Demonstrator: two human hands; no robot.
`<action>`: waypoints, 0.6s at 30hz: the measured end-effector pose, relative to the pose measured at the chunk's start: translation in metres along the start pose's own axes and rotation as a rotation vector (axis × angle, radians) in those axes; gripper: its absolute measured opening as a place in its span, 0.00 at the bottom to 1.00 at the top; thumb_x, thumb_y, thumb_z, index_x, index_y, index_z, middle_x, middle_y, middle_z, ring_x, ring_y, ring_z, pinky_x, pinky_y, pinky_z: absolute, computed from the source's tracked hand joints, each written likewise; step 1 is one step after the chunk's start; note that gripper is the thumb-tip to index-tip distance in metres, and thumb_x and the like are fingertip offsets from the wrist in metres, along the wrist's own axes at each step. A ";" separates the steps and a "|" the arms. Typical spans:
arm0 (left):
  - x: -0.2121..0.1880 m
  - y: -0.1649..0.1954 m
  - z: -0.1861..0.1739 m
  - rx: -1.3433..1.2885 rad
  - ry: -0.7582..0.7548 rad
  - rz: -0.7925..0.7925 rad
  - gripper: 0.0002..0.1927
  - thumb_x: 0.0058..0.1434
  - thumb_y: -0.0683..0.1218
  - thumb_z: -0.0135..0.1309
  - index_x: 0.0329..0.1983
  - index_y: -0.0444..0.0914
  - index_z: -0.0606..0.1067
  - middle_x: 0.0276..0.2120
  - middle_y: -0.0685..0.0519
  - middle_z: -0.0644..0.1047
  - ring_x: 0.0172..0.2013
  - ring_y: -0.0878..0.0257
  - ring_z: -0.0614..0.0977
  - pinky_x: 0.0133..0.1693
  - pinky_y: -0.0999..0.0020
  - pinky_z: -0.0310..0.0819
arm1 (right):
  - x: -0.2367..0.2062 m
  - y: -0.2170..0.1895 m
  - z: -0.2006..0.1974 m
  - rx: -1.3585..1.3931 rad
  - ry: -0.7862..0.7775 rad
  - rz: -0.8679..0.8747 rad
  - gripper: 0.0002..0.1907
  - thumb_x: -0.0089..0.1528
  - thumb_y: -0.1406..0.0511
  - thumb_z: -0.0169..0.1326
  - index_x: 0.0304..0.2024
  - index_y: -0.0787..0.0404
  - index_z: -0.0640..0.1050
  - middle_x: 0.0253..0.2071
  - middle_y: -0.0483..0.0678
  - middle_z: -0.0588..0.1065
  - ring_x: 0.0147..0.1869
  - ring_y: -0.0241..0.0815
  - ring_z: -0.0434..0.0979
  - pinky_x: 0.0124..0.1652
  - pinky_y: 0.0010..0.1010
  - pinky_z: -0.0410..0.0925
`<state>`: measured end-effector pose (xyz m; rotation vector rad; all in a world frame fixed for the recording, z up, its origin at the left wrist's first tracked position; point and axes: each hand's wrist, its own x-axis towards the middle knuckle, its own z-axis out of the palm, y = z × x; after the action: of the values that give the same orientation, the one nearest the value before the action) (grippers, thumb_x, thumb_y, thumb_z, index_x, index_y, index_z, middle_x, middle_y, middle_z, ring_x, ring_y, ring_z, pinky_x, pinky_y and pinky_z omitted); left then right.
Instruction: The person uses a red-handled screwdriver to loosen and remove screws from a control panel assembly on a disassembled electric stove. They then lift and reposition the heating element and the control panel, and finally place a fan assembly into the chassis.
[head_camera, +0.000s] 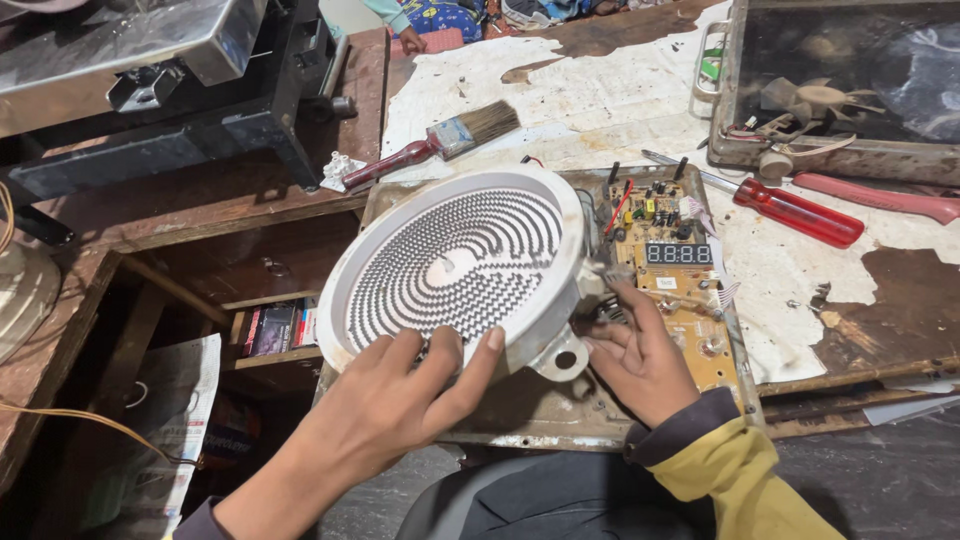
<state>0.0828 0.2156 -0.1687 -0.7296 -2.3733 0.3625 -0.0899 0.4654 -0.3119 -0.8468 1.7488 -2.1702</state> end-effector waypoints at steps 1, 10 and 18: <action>0.004 0.000 -0.002 0.013 -0.008 -0.002 0.36 0.59 0.41 0.54 0.71 0.36 0.59 0.44 0.46 0.73 0.31 0.59 0.76 0.29 0.66 0.74 | -0.001 -0.002 0.001 -0.030 0.016 0.012 0.41 0.59 0.77 0.51 0.73 0.62 0.52 0.69 0.55 0.60 0.62 0.48 0.71 0.60 0.37 0.68; 0.048 0.004 0.002 0.168 -0.031 -0.060 0.37 0.58 0.38 0.56 0.71 0.38 0.61 0.42 0.48 0.73 0.28 0.61 0.76 0.25 0.70 0.75 | -0.003 -0.038 0.010 -0.681 -0.014 -0.295 0.28 0.62 0.70 0.56 0.64 0.68 0.66 0.60 0.58 0.67 0.64 0.52 0.72 0.60 0.39 0.66; 0.099 0.012 0.048 0.312 -0.182 -0.189 0.40 0.53 0.38 0.56 0.71 0.35 0.59 0.42 0.46 0.72 0.28 0.60 0.78 0.22 0.73 0.76 | -0.020 -0.047 0.017 -0.766 -0.164 -0.496 0.10 0.61 0.71 0.55 0.46 0.67 0.79 0.48 0.56 0.76 0.50 0.50 0.79 0.49 0.34 0.72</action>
<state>-0.0074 0.2790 -0.1629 -0.3367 -2.4496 0.7228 -0.0564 0.4739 -0.2713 -1.7268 2.5092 -1.5358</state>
